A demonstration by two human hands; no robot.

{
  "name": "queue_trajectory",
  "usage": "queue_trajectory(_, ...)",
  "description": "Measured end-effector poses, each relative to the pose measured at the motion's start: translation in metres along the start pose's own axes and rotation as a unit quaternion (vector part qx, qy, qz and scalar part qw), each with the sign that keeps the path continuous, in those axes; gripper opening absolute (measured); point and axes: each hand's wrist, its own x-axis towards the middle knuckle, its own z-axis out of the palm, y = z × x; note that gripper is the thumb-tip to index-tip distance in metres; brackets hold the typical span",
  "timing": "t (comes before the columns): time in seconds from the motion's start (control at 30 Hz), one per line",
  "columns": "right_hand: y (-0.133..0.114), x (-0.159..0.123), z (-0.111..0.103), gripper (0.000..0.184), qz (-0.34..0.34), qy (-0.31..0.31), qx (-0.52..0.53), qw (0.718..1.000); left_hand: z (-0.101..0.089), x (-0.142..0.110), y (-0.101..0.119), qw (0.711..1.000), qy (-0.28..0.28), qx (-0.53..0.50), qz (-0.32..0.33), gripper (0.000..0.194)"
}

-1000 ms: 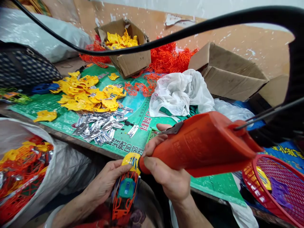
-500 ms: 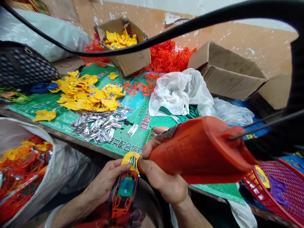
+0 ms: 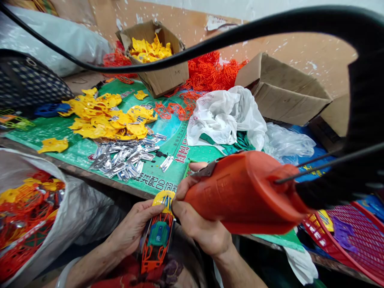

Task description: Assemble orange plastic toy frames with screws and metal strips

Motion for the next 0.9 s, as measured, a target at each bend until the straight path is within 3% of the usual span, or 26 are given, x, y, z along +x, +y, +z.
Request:
queue_trajectory(0.13, -0.012, 0.004, -0.006, 0.046, -0.034, 0.033, 0.010, 0.999, 0.000, 0.000, 0.004, 1.000, -0.019, 0.012, -0.011, 0.033)
queue_trajectory(0.4, -0.027, 0.011, -0.044, 0.045, -0.055, 0.144, -0.038, 0.987, -0.005, 0.005, 0.005, 0.995, -0.060, 0.046, -0.063, 0.031)
queue_trajectory(0.67, -0.009, 0.001, -0.061, 0.042, -0.033, 0.141, -0.075, 0.987, 0.000, 0.002, 0.007, 0.993, -0.050, 0.078, -0.075, 0.031)
queue_trajectory(0.9, -0.008, 0.002, -0.059, 0.045, -0.024, 0.148, -0.071, 0.986, 0.003, -0.002, 0.002, 0.994, -0.039, 0.085, -0.050, 0.032)
